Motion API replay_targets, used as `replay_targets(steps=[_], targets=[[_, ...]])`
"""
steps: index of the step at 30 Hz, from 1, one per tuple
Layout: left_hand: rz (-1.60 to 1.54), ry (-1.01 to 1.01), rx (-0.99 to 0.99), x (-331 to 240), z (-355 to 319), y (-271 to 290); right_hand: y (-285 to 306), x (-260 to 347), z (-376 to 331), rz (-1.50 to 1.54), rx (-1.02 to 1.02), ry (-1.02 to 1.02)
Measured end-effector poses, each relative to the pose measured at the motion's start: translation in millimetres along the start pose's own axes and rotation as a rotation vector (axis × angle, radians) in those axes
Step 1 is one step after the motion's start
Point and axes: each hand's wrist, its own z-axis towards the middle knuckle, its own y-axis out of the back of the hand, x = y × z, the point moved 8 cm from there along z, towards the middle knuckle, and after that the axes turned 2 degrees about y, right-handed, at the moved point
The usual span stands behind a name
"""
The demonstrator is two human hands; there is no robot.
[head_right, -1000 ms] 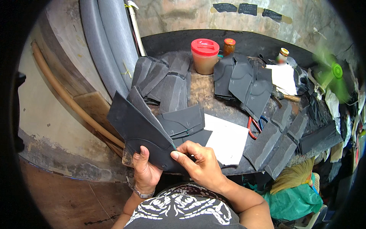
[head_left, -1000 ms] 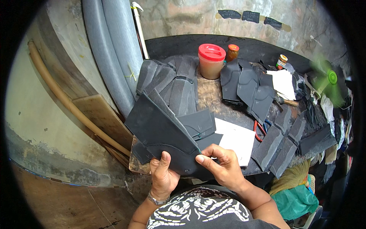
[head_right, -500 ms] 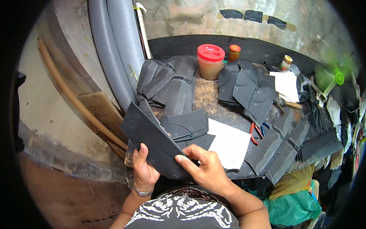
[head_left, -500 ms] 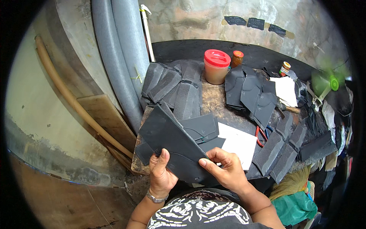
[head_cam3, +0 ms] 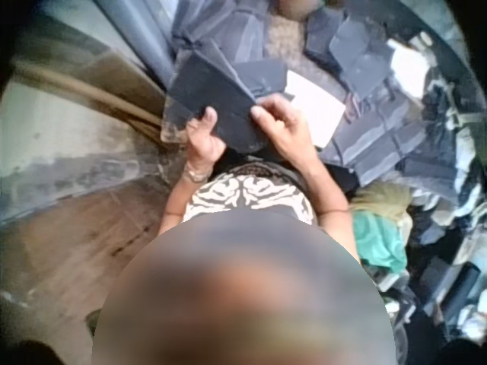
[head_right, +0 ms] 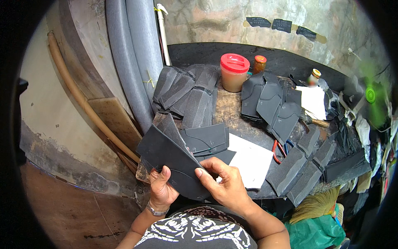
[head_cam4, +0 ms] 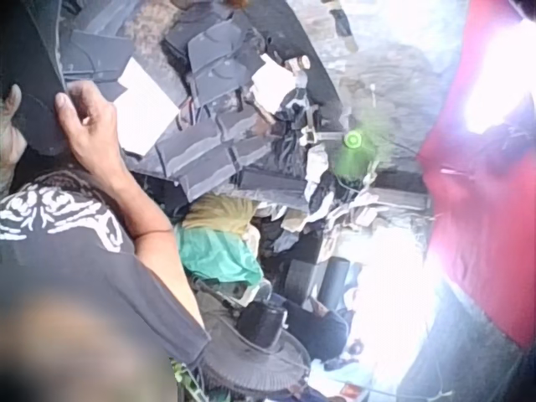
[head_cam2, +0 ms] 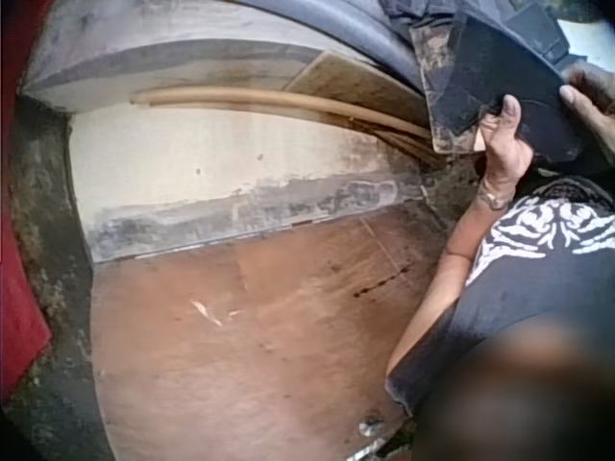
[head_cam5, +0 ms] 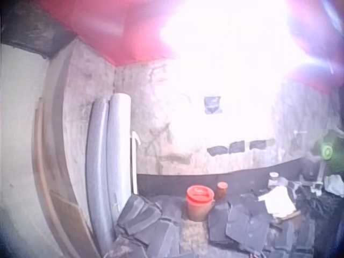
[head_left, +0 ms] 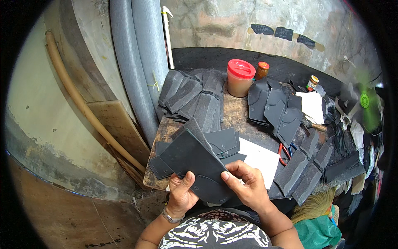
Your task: The person repeatedly picks up black material pieces from a cluttered workbench, flips them to reveal a teal underside, and places them into separate stacks. The person also handles a white paper sheet and a red-lidded container while organizing the pieces.
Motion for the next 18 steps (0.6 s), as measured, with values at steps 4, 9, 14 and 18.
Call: replay_targets(steps=[4,9,14,18], targets=[[0.0,0.032,0.034,5.3,-3.4,-4.2,-0.8,0.0,1.0,0.013,-0.011,-0.028],[0.02,0.079,0.06,-6.5,4.3,-18.6,6.5,22.5,-2.3,-0.165,-0.016,-0.089],[0.247,0.066,0.253,-40.6,39.0,-59.9,45.0,132.3,-19.1,-0.757,-0.175,0.589],[0.451,0.122,0.653,-23.0,75.0,-87.4,45.9,148.1,-40.6,-1.244,-0.216,0.825]])
